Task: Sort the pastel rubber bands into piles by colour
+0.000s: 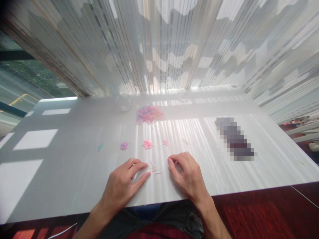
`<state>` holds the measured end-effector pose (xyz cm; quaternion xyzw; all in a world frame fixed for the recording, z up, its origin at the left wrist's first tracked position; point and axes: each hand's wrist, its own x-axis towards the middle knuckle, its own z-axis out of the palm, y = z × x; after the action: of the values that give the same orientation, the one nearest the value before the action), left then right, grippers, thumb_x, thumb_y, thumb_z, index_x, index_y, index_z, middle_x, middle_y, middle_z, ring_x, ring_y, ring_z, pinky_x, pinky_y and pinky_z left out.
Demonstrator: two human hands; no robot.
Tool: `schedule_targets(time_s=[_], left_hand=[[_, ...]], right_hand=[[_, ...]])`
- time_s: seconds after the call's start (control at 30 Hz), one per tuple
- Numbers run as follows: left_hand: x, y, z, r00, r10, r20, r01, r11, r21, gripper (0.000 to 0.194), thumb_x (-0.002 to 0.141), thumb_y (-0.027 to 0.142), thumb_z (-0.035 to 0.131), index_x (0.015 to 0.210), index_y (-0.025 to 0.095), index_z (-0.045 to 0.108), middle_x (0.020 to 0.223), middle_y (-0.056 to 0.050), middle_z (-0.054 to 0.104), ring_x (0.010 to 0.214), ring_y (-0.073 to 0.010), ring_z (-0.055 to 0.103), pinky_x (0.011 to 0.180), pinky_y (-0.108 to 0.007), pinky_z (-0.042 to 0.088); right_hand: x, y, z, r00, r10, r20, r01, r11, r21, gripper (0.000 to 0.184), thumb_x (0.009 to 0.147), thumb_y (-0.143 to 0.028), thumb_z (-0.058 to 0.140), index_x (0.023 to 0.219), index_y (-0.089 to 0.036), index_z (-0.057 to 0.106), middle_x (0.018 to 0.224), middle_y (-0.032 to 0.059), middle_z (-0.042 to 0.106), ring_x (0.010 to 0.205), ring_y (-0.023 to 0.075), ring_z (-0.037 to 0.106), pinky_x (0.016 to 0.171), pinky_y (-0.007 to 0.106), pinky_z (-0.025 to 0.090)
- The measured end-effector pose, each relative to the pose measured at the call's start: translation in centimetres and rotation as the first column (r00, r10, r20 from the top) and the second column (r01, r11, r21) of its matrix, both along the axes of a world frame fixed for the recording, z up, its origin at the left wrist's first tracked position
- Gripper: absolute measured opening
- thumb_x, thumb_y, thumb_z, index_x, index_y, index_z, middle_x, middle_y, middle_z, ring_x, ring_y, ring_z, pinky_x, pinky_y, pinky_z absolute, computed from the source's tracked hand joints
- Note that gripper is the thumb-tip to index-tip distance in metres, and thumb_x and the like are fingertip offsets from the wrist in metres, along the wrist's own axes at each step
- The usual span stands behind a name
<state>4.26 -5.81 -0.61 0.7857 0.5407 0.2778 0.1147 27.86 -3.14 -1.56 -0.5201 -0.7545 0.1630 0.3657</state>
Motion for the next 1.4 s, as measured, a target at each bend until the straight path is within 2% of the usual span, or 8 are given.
schedule_targets(time_s=[0.3, 0.53, 0.7, 0.83, 0.97, 1.2, 1.4], left_hand=[[-0.1, -0.1, -1.3, 1.0, -0.008, 0.006, 0.007, 0.991, 0.132, 0.017, 0.101, 0.025, 0.058, 0.093, 0.022, 0.072, 0.085, -0.002, 0.069, 0.073, -0.0165, 0.066, 0.066, -0.029, 0.047], [-0.3, -0.1, -1.3, 0.997, -0.052, 0.049, 0.047, 0.994, 0.098, 0.016, 0.103, 0.022, 0.053, 0.095, 0.02, 0.067, 0.088, -0.003, 0.07, 0.072, -0.0165, 0.065, 0.066, -0.029, 0.049], [-0.6, -0.2, -1.1, 0.971, -0.102, 0.217, 0.093, 0.994, 0.052, 0.012, 0.103, 0.022, 0.054, 0.097, 0.02, 0.064, 0.091, -0.004, 0.073, 0.078, -0.0152, 0.069, 0.068, -0.025, 0.052], [-0.6, -0.3, -1.0, 0.971, -0.093, 0.222, 0.083, 0.995, 0.057, 0.012, 0.103, 0.022, 0.054, 0.097, 0.02, 0.064, 0.087, -0.002, 0.074, 0.073, -0.0145, 0.07, 0.067, -0.025, 0.052], [-0.6, -0.4, -1.0, 0.97, -0.088, 0.226, 0.073, 0.995, 0.074, 0.012, 0.103, 0.022, 0.055, 0.098, 0.02, 0.065, 0.087, -0.002, 0.075, 0.071, -0.0138, 0.07, 0.066, -0.025, 0.053], [-0.6, -0.4, -1.2, 0.961, -0.095, 0.261, 0.083, 0.995, 0.055, 0.012, 0.1, 0.024, 0.061, 0.11, 0.02, 0.066, 0.099, -0.004, 0.077, 0.063, -0.0116, 0.065, 0.066, -0.024, 0.055], [-0.5, -0.4, -1.0, 0.959, -0.085, 0.27, 0.072, 0.996, 0.06, 0.009, 0.1, 0.02, 0.059, 0.104, 0.02, 0.067, 0.095, -0.003, 0.078, 0.069, -0.0129, 0.069, 0.07, -0.024, 0.056]], right_hand=[[-1.6, -1.5, 0.4, 0.986, 0.162, 0.033, -0.161, 0.987, -0.031, 0.011, 0.099, -0.022, 0.057, 0.102, -0.022, 0.068, 0.095, 0.007, 0.07, 0.091, 0.0226, 0.064, 0.081, 0.039, 0.055], [-2.6, -2.5, 0.1, 0.989, 0.131, 0.068, -0.128, 0.991, -0.05, 0.016, 0.097, -0.023, 0.061, 0.113, -0.022, 0.067, 0.101, 0.0087, 0.067, 0.097, 0.0255, 0.063, 0.086, 0.043, 0.056], [-3.1, -2.4, 0.6, 0.988, 0.156, 0.005, -0.156, 0.987, -0.031, 0.016, 0.098, -0.023, 0.061, 0.114, -0.022, 0.067, 0.101, 0.0083, 0.067, 0.096, 0.0233, 0.065, 0.083, 0.038, 0.058], [-3.6, -2.3, 1.1, 0.983, 0.178, -0.038, -0.178, 0.984, 0.019, 0.01, 0.099, -0.021, 0.06, 0.104, -0.022, 0.069, 0.093, 0.0064, 0.069, 0.088, 0.0212, 0.066, 0.078, 0.035, 0.059], [-3.7, -2.2, 1.2, 0.982, 0.18, -0.058, -0.179, 0.984, 0.026, 0.012, 0.1, -0.023, 0.059, 0.1, -0.023, 0.07, 0.089, 0.0057, 0.071, 0.084, 0.0208, 0.067, 0.074, 0.034, 0.059], [-3.6, -2.0, 0.7, 0.985, 0.115, -0.13, -0.119, 0.993, -0.02, 0.011, 0.098, -0.023, 0.061, 0.094, -0.022, 0.071, 0.084, 0.0041, 0.069, 0.078, 0.0183, 0.066, 0.07, 0.03, 0.056], [-3.5, -1.9, 1.0, 0.985, 0.101, -0.137, -0.111, 0.992, -0.061, 0.014, 0.099, -0.027, 0.06, 0.093, -0.022, 0.072, 0.083, 0.0045, 0.07, 0.075, 0.0181, 0.067, 0.068, 0.03, 0.057]])
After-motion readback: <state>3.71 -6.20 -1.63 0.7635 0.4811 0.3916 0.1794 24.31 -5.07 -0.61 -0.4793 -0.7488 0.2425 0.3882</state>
